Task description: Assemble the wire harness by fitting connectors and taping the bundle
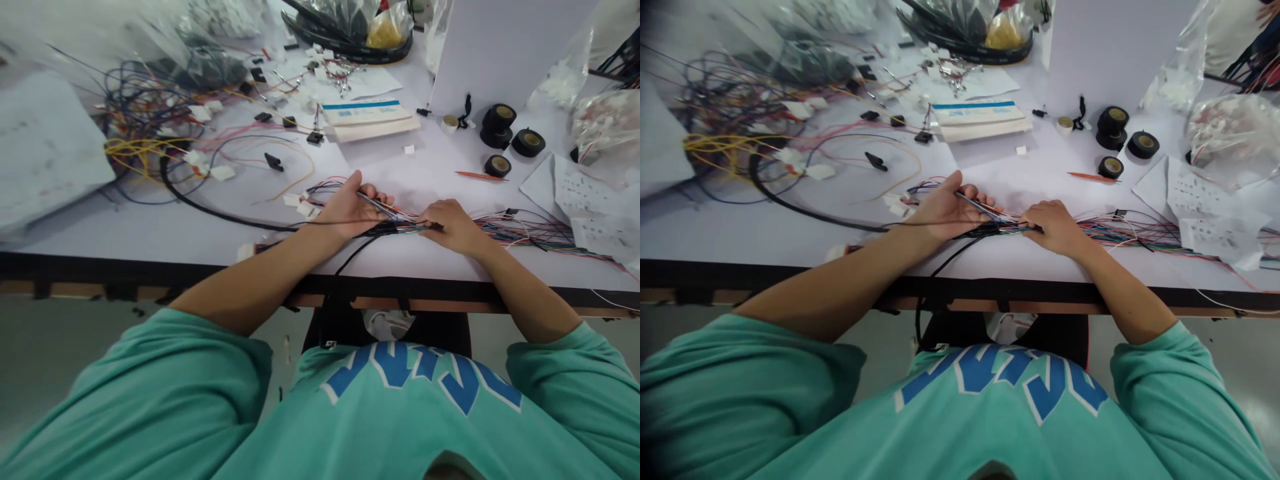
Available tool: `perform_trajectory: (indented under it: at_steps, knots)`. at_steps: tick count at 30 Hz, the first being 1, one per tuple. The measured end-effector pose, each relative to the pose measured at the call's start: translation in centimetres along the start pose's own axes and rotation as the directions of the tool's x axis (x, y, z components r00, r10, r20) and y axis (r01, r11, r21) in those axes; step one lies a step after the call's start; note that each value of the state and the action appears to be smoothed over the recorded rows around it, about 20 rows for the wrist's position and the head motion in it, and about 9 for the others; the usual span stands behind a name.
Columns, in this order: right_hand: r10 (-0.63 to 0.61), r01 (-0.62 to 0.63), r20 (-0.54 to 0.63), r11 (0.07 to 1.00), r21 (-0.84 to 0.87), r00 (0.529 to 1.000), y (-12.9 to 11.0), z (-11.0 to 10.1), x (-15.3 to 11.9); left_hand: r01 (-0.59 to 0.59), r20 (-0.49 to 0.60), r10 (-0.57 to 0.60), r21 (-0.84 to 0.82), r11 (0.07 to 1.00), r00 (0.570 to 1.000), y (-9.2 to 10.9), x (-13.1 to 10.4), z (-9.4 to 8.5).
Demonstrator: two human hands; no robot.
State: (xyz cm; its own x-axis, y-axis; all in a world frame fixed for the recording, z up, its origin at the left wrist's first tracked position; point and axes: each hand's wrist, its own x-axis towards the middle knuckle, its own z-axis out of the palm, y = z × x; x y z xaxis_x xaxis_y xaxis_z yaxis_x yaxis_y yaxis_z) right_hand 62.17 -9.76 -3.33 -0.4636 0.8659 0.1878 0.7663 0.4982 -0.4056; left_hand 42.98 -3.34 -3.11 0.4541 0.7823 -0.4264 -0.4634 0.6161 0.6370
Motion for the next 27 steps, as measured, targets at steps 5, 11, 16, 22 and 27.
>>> perform_trajectory:
  at_steps: [5,11,16,22,27]
  knots:
    - [0.152,-0.147,-0.009,0.968,0.205,0.988,0.2,0.4,0.4,-0.01,0.074,-0.006,0.227,0.974,0.997,0.4,-0.5,-0.1]
    - [0.275,-0.258,0.008,0.894,0.367,0.962,0.0,0.6,0.5,-0.249,0.256,0.07,0.78,0.574,0.964,1.4,-1.8,-1.0]
    - [0.282,-0.263,0.008,0.884,0.387,0.959,-0.1,0.5,0.6,-0.406,0.405,0.052,0.913,0.028,0.913,0.8,-1.4,-1.4]
    - [0.186,-0.145,-0.087,0.925,0.352,0.979,-0.7,0.6,0.3,-0.413,0.428,0.082,0.897,-0.155,0.9,0.1,-0.9,-1.1]
    - [0.068,-0.052,-0.162,0.993,0.102,0.984,-1.2,1.2,0.3,-0.409,0.447,0.121,0.878,-0.248,0.887,-0.1,-1.2,-0.7]
